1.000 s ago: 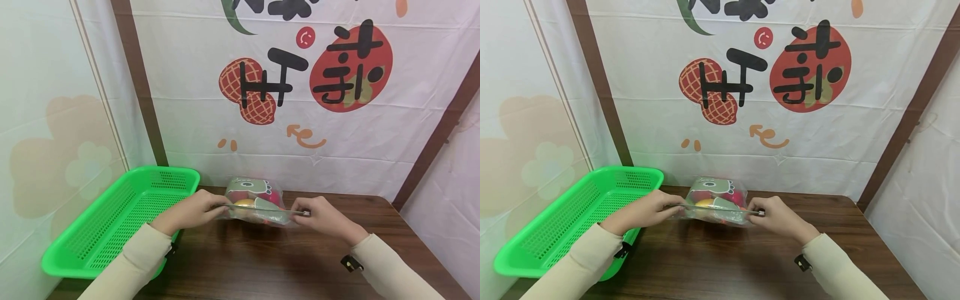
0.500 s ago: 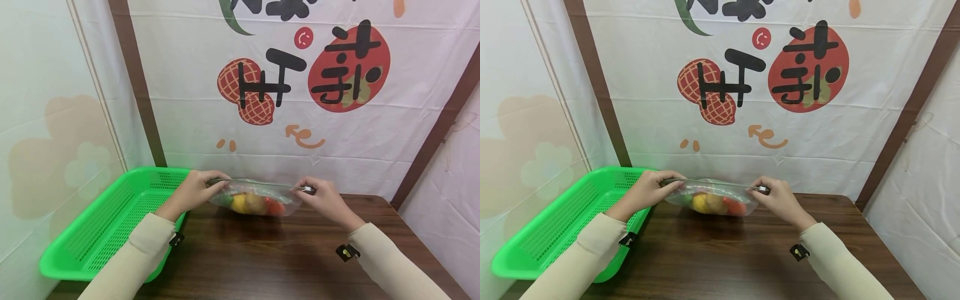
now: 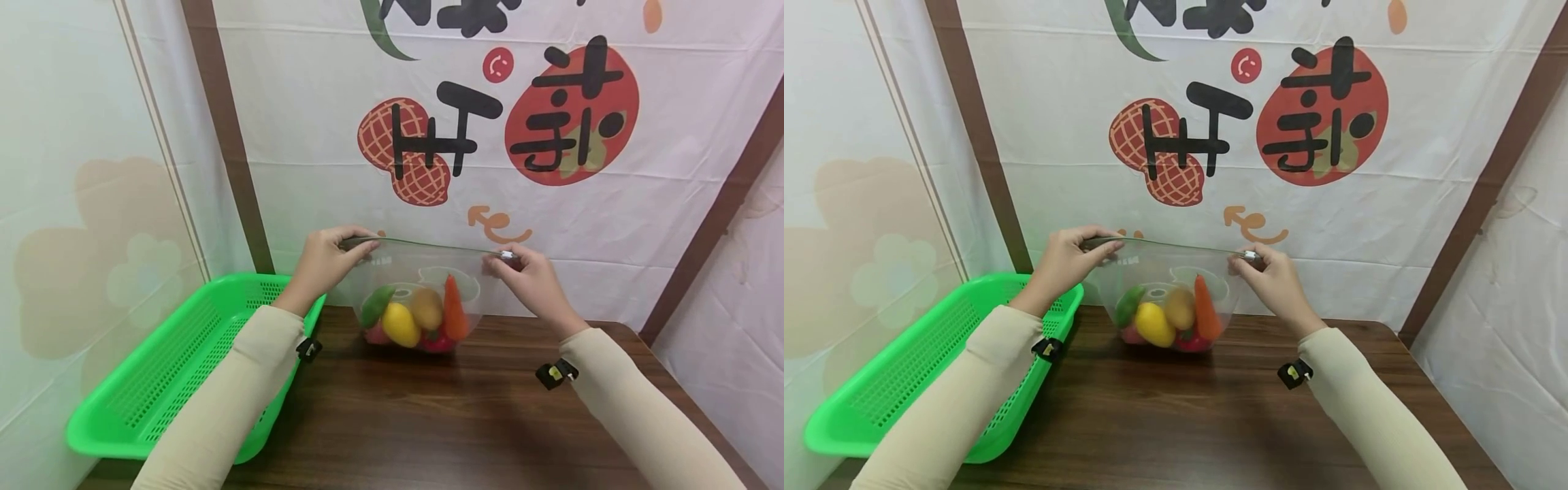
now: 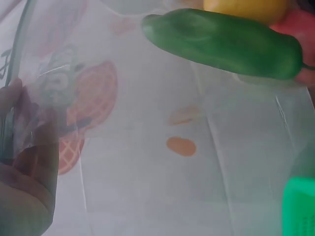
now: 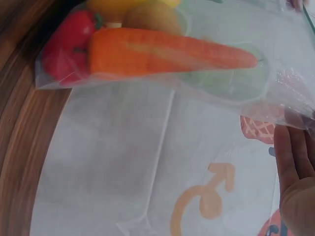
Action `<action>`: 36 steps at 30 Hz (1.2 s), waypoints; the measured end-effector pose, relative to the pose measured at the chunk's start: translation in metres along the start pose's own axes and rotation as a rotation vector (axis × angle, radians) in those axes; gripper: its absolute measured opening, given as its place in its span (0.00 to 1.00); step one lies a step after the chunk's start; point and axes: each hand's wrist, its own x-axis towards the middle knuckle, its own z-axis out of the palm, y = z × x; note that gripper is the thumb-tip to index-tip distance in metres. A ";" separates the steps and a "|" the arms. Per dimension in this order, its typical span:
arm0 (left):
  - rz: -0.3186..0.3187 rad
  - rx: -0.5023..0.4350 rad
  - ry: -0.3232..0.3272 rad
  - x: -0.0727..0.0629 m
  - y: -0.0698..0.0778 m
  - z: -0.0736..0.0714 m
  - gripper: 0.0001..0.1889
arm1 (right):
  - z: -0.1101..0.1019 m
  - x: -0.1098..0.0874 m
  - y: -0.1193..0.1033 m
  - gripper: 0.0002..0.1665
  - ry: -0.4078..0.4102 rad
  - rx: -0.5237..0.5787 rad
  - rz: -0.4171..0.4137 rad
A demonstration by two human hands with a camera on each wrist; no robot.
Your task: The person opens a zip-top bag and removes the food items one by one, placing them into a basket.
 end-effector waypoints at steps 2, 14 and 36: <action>-0.027 -0.026 0.016 0.002 -0.001 0.001 0.09 | 0.001 0.004 0.002 0.15 0.008 0.037 0.032; -0.096 -0.133 0.102 0.009 -0.005 0.003 0.11 | 0.004 0.021 0.043 0.19 0.043 0.225 0.061; -0.018 0.137 0.097 0.002 -0.005 0.003 0.11 | 0.019 0.012 0.046 0.23 0.035 0.353 0.066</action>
